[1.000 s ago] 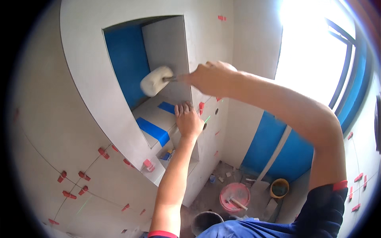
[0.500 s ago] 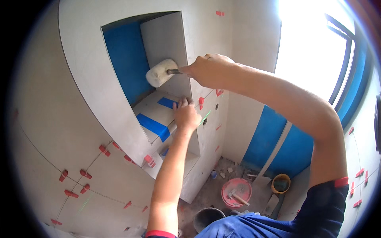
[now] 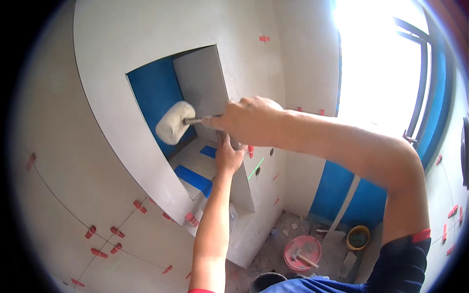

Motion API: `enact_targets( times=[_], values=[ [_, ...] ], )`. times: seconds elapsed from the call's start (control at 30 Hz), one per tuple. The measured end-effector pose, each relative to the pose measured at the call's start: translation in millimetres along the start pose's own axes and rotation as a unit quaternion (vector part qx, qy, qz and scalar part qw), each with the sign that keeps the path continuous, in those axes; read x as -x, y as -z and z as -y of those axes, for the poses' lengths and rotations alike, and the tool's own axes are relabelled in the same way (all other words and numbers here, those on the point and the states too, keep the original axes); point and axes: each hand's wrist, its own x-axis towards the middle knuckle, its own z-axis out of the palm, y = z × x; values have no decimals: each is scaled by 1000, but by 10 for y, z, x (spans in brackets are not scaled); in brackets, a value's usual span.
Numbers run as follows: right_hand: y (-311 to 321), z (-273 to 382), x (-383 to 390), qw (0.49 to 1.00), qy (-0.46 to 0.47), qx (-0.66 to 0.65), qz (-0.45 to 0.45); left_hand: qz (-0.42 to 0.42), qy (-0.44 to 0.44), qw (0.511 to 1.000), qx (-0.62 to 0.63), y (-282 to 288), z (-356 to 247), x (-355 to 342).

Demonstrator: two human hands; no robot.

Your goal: The person cuts a ceramic tile using an angle grinder, applies adhesive to the back of the tile with a notched trowel, and installs the tile into a recessed wall niche. They use a rubber mallet to secure the tile and a measuring tape to check dimensions.

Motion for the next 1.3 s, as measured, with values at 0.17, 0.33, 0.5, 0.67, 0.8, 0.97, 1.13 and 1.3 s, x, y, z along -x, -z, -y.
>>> enact_targets(
  times=[0.17, 0.33, 0.5, 0.67, 0.8, 0.97, 1.13, 1.3],
  values=[
    [-365, -212, -230, 999, -11, -8, -38, -6, -31, 999, -1, 68, -15, 10],
    [-363, -92, -240, 1000, -18, -10, -11, 9, -20, 997, 78, 141, -97, 34],
    [-394, -167, -342, 998, -56, -38, -6, 27, 1, 999, 30, 98, 22, 13],
    [-411, -210, -324, 996, -83, -42, 13, 4, -18, 1000, 11, 106, 47, 10],
    [-340, -169, -306, 993, -102, -44, 26, 24, -4, 999, 24, 146, -21, -19],
    [-319, -281, 218, 977, -160, -140, -31, -1, -18, 1000, -18, 81, -1, 2],
    [-1684, -34, 1602, 891, -231, -346, -181, -16, -35, 994, -99, 39, 62, 104],
    [-3589, 1371, 3548, 717, -411, -564, -18, -20, -25, 990, -134, -142, -125, 157]
  ],
)
